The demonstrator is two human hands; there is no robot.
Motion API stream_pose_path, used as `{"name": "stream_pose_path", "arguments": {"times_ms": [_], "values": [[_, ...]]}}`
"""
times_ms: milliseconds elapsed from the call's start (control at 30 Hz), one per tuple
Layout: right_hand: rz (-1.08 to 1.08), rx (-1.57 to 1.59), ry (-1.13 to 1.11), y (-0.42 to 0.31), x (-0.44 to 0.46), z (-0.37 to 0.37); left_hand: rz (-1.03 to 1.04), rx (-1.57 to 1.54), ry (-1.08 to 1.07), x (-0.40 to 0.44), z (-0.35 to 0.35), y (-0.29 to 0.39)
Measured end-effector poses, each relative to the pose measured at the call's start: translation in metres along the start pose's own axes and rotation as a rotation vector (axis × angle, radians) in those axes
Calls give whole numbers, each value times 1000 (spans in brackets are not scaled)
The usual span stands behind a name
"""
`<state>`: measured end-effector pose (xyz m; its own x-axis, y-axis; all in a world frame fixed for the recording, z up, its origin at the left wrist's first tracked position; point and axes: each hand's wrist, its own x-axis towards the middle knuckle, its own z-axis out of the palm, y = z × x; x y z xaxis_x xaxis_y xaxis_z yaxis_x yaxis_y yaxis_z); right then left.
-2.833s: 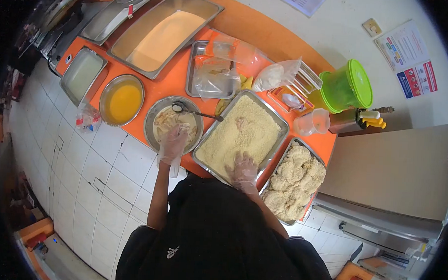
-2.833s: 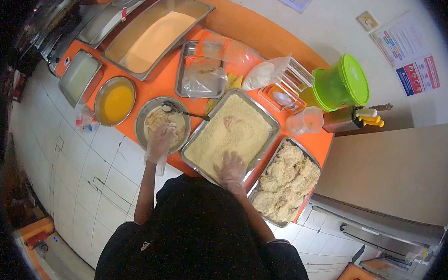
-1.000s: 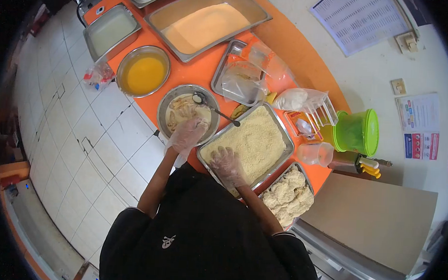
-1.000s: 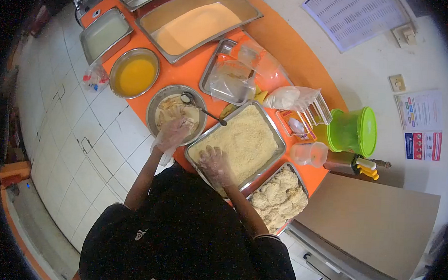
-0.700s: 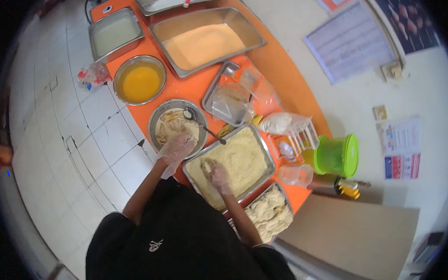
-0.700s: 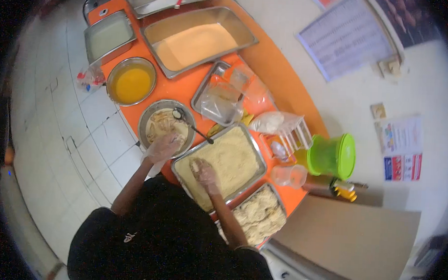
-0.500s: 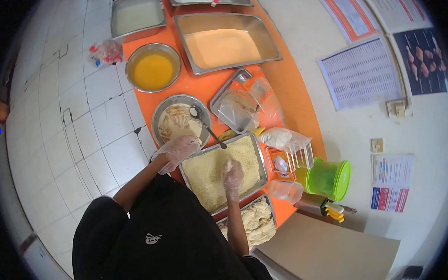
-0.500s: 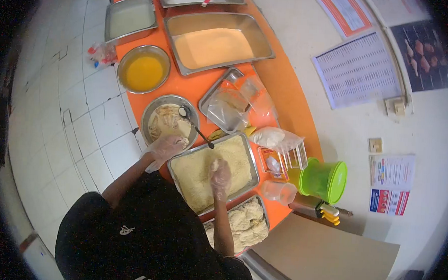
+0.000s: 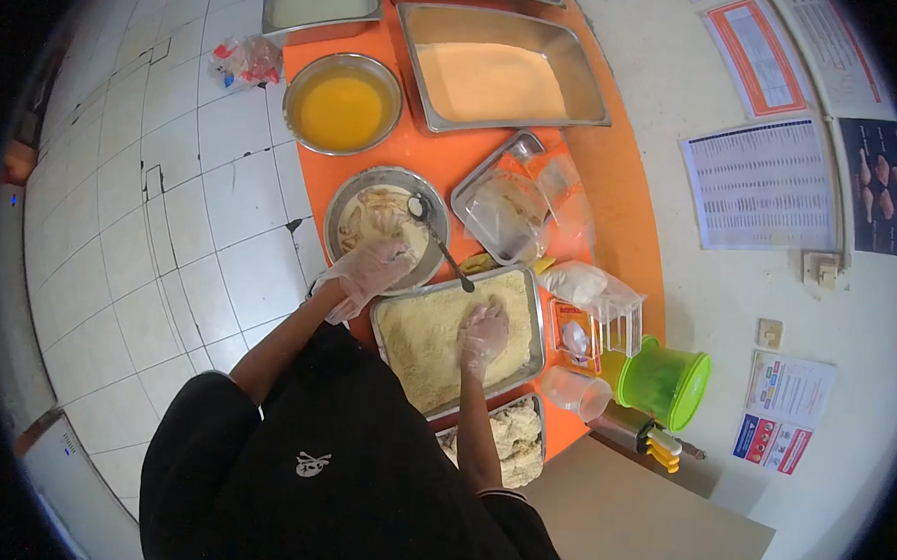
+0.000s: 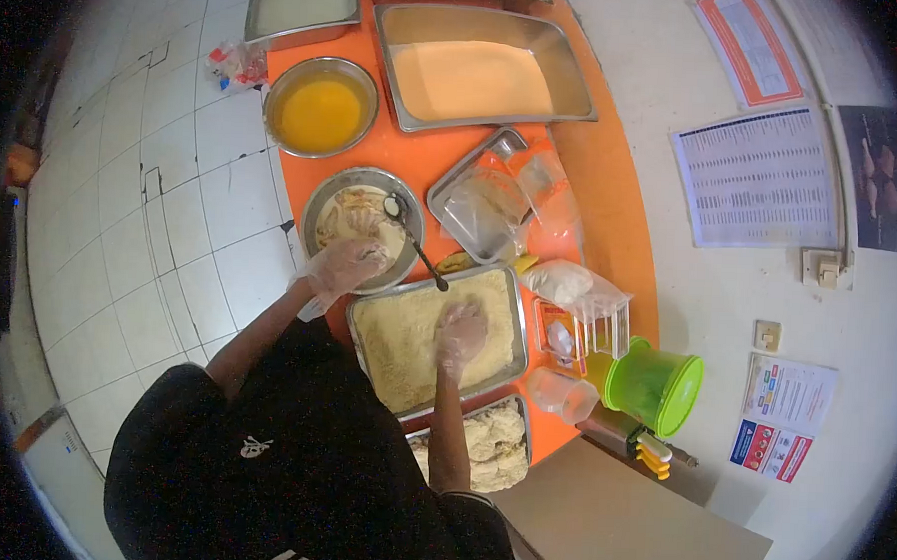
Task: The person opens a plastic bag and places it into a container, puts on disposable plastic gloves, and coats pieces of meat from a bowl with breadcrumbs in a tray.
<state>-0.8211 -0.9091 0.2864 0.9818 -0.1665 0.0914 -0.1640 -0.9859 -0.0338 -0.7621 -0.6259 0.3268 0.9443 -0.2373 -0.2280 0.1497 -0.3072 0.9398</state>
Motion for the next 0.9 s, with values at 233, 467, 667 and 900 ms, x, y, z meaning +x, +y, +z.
{"name": "stream_pose_path", "arguments": {"times_ms": [233, 467, 667, 900], "values": [[317, 270, -238, 13, 32, -3, -152, -7, 17, 14, -2, -23], [287, 234, -287, 5, 56, 1, -93, 2, 73, 18, 8, -37], [10, 130, -180, 35, 56, 36, -87, 171, 27, 31, 7, -10], [72, 593, -177, 52, 34, -4, -130, 130, -30, 22, -3, -9]]}}
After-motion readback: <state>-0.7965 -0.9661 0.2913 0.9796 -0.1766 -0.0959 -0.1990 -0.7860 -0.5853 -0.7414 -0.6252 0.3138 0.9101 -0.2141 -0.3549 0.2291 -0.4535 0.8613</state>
